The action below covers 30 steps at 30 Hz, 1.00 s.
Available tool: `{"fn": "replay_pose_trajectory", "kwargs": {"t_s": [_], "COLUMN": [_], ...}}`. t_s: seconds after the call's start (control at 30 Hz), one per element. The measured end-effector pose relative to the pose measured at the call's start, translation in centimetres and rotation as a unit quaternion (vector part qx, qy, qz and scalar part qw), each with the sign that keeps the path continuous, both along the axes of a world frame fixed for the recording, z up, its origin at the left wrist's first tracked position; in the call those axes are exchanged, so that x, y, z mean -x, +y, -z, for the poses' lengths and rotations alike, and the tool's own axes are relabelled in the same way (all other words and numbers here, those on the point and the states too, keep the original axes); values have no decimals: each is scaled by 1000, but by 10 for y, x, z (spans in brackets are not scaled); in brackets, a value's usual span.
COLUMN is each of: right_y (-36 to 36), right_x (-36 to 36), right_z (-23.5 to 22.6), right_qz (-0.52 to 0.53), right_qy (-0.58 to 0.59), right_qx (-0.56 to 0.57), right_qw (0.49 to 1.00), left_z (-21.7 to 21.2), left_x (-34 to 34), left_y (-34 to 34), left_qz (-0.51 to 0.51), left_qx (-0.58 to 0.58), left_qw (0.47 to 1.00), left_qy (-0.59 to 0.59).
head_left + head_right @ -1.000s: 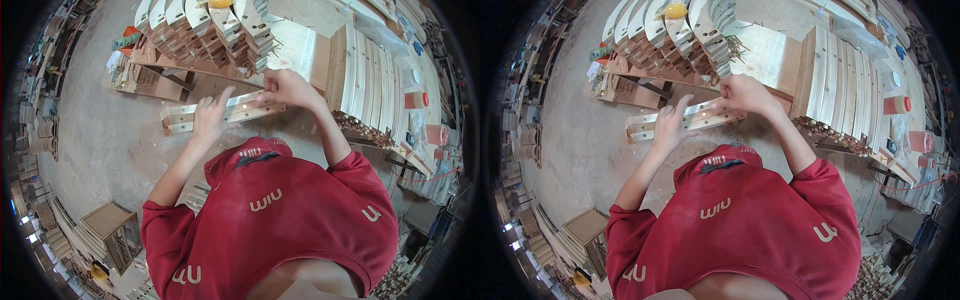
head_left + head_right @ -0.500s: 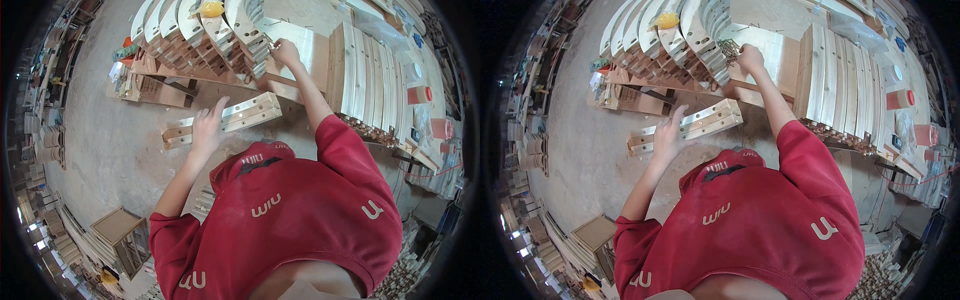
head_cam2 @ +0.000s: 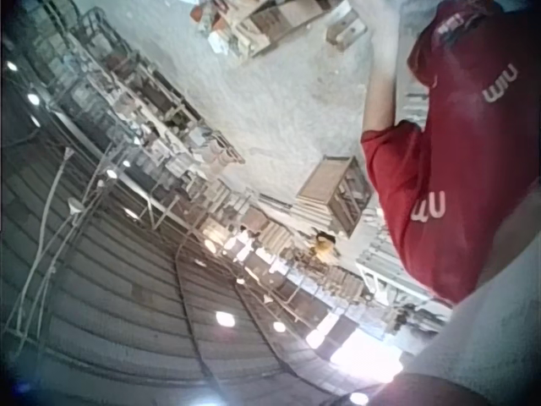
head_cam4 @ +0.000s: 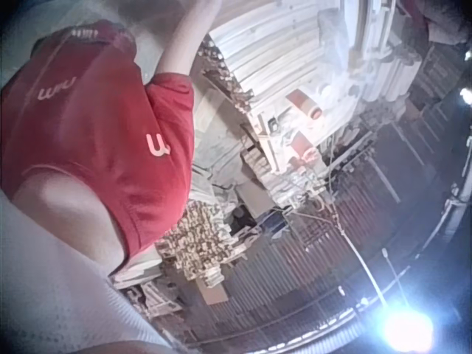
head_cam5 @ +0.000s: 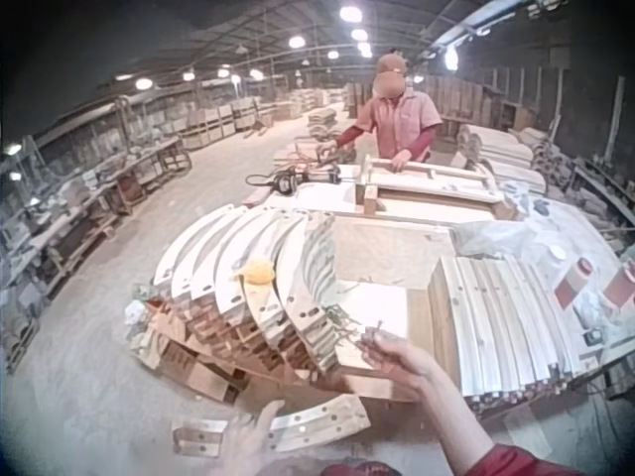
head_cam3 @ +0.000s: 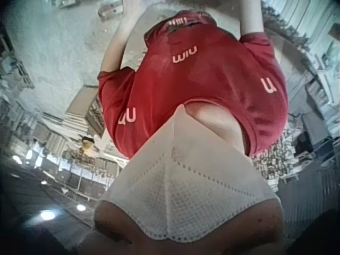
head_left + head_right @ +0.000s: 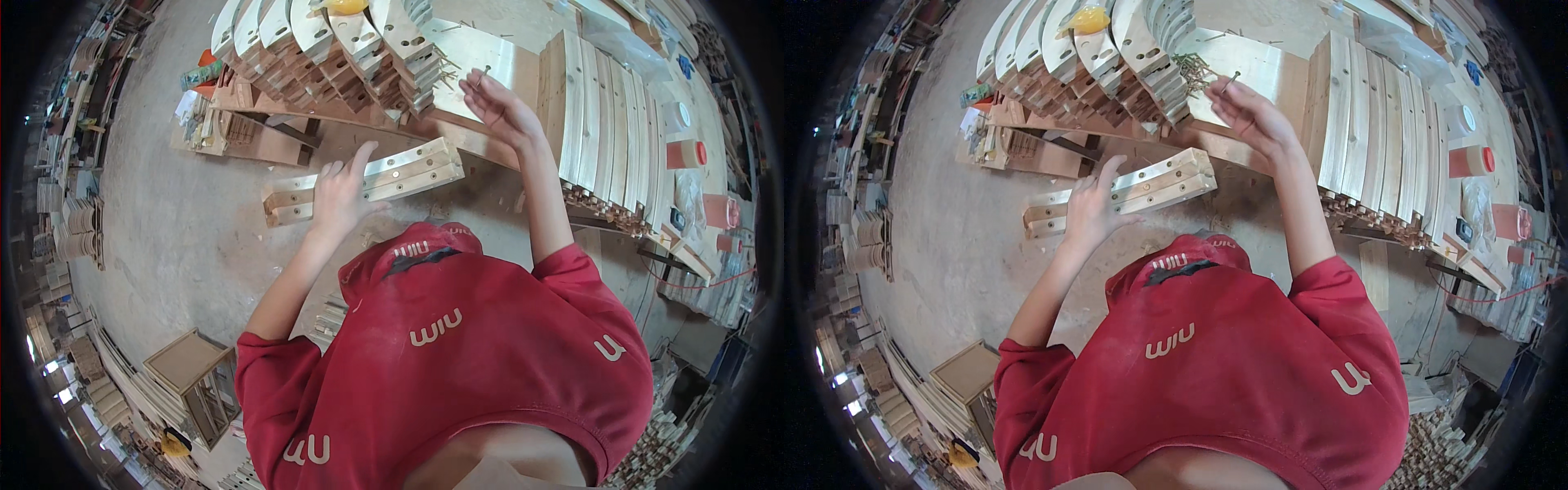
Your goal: The recorder applies glue and fits together curved and straight wooden furniture parts.
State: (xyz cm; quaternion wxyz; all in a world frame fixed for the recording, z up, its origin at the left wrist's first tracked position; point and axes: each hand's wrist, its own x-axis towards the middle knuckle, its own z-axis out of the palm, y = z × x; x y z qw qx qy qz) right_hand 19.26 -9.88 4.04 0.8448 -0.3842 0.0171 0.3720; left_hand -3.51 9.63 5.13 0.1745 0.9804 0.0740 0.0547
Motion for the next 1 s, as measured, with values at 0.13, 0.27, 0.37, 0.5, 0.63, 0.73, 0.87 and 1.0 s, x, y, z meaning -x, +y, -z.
{"fn": "replay_pose_trajectory", "kwargs": {"t_s": [0.13,0.27,0.37,0.5,0.63,0.73,0.87,1.0], "right_y": [12,40,55,59,60,61,60,61], "right_x": [50,100,118,131,132,131,133,136], "right_z": [-27,-23,-12,-9,-7,-10,-17,-4], "right_qz": [-140,-181,-202,-240,-238,-279,-293,-242], "right_qy": [-131,-401,-429,-450,-546,-476,-417,-547], "right_qx": [44,200,228,265,271,259,248,241], "right_qw": [980,875,851,819,756,793,824,764], "left_z": [6,3,4,7,6,7,8,8], "left_x": [-2,-9,-11,-10,-8,-6,-4,-4], "left_y": [-1,-6,-7,-6,-3,-3,-1,1], "left_qz": [-1,14,29,17,23,25,16,7], "left_qx": [7,10,34,27,26,41,55,62], "left_qw": [1000,1000,998,998,997,995,995,997], "left_qy": [5,-21,-42,-57,-76,-82,-88,-50]}}
